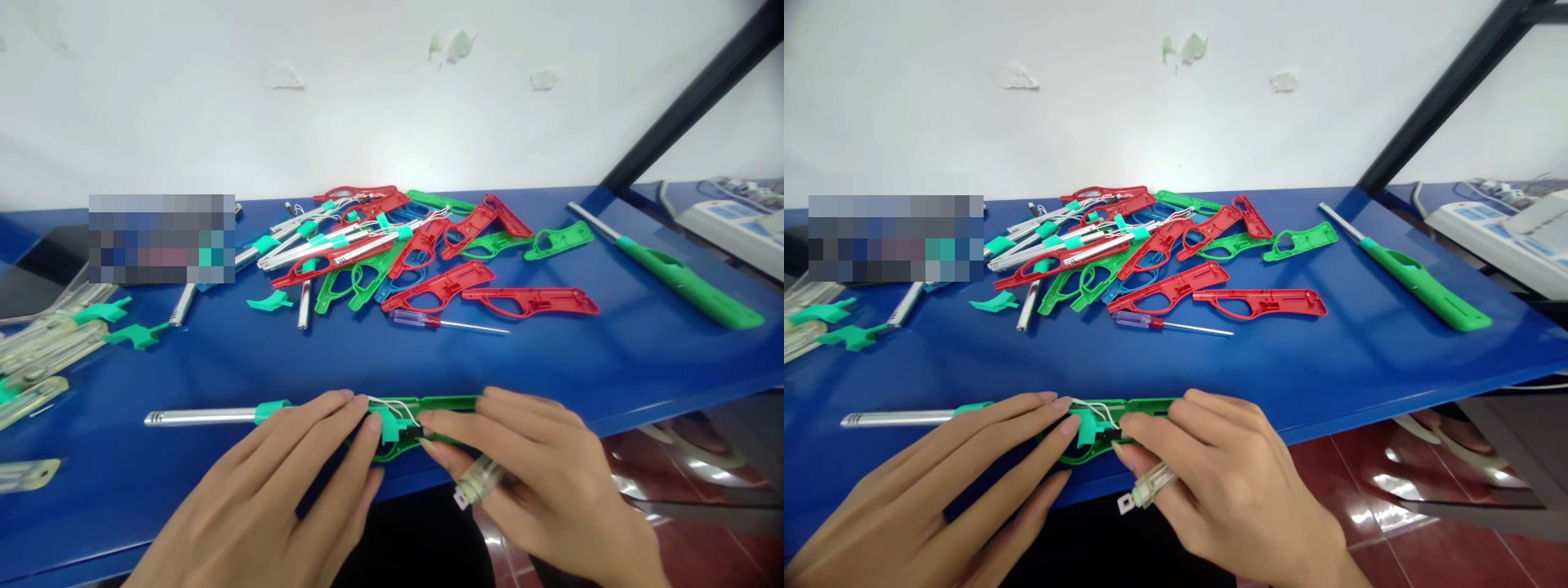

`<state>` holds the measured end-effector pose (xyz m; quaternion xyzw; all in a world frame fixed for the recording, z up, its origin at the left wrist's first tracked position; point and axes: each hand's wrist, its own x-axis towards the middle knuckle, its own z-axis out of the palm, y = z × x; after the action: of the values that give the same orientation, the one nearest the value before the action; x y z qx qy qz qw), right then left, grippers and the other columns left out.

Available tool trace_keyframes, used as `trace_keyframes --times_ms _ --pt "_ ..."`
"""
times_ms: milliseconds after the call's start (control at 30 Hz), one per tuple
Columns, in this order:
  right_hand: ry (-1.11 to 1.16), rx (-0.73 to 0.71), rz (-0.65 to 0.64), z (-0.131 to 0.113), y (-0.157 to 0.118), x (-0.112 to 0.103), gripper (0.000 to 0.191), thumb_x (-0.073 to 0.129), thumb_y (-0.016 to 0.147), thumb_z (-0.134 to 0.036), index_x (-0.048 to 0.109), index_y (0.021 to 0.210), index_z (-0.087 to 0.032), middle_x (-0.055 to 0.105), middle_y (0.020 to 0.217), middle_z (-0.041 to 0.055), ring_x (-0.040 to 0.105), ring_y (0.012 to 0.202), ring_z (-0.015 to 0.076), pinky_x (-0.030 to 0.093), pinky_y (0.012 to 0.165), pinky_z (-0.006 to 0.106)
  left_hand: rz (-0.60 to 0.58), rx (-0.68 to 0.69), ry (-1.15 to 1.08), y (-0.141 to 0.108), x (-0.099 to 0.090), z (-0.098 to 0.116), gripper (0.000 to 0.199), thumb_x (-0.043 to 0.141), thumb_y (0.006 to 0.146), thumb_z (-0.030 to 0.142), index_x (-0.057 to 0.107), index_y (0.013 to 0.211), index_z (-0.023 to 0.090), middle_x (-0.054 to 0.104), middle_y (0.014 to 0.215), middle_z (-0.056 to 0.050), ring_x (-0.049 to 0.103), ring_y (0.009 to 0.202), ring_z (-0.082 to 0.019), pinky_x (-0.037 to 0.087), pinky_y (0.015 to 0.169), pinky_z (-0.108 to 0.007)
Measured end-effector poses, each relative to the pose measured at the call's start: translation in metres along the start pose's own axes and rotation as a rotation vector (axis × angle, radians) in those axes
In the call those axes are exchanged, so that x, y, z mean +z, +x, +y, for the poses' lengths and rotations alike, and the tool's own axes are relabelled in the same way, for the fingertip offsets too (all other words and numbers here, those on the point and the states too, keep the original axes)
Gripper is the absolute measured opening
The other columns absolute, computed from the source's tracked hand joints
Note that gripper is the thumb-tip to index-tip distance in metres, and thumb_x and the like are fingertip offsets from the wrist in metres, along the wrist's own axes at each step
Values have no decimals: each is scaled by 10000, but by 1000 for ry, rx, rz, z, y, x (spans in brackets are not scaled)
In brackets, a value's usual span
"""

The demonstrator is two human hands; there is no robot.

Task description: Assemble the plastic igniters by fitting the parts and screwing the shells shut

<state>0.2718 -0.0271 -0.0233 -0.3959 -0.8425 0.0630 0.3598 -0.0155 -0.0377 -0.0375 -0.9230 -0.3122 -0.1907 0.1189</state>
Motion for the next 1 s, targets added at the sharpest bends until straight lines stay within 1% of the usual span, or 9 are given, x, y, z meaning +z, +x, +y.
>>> trace_keyframes --times_ms 67,100,200,367,433,533,633,767,1000 --pt "114 69 14 -2 2 -2 136 650 1132 -210 785 1142 -193 784 821 -53 607 598 94 520 625 236 28 -66 -45 3 -3 4 329 519 1155 201 684 1439 183 678 1528 -83 596 1446 -226 259 1393 -380" --pt "158 105 19 -3 3 -3 126 663 1124 -206 787 1141 -195 771 796 -65 566 560 80 498 589 219 41 -85 -68 5 -4 6 319 520 1149 176 688 1420 173 692 1498 -82 601 1424 -208 231 1400 -362" --pt "193 157 18 -5 6 -4 113 694 1120 -258 795 1098 -211 745 751 -85 485 502 66 427 502 210 72 -109 -108 8 -4 11 302 547 1123 136 703 1378 175 715 1446 -78 609 1383 -201 250 1389 -356" --pt "93 114 13 -7 9 -3 245 628 1177 -369 793 1079 -217 735 719 -90 583 536 66 490 599 218 6 -95 -96 2 -2 11 339 531 1128 178 683 1431 155 696 1468 -114 584 1413 -258 238 1370 -424" --pt "37 90 33 -8 9 -3 242 623 1181 -360 794 1090 -215 707 690 -94 596 537 67 487 605 225 -19 -113 -104 -3 -2 11 374 533 1130 206 663 1478 159 678 1507 -125 580 1433 -290 269 1347 -466" --pt "-31 64 40 -10 9 -3 233 611 1188 -346 801 1118 -230 712 706 -92 617 555 73 486 621 238 -49 -131 -128 -8 -1 10 395 552 1120 206 661 1500 213 643 1576 -108 579 1466 -316 324 1317 -500" --pt "-89 45 28 -14 8 0 274 566 1209 -375 810 1160 -260 726 723 -91 656 589 82 492 680 261 -42 -159 -172 -7 -1 11 400 554 1096 139 679 1462 239 636 1582 -74 576 1479 -278 315 1333 -449" --pt "-117 65 17 -17 3 6 310 540 1219 -403 826 1186 -289 740 762 -81 691 668 104 470 753 301 -32 -181 -161 -3 -1 14 432 517 1087 96 645 1485 203 647 1527 -87 571 1454 -246 282 1344 -404" --pt "-108 26 -40 -14 1 9 247 572 1211 -353 802 1276 -289 689 738 -97 660 662 98 446 752 310 16 -227 -182 5 -3 18 491 480 1054 56 645 1478 242 612 1551 -46 544 1460 -220 269 1348 -365"
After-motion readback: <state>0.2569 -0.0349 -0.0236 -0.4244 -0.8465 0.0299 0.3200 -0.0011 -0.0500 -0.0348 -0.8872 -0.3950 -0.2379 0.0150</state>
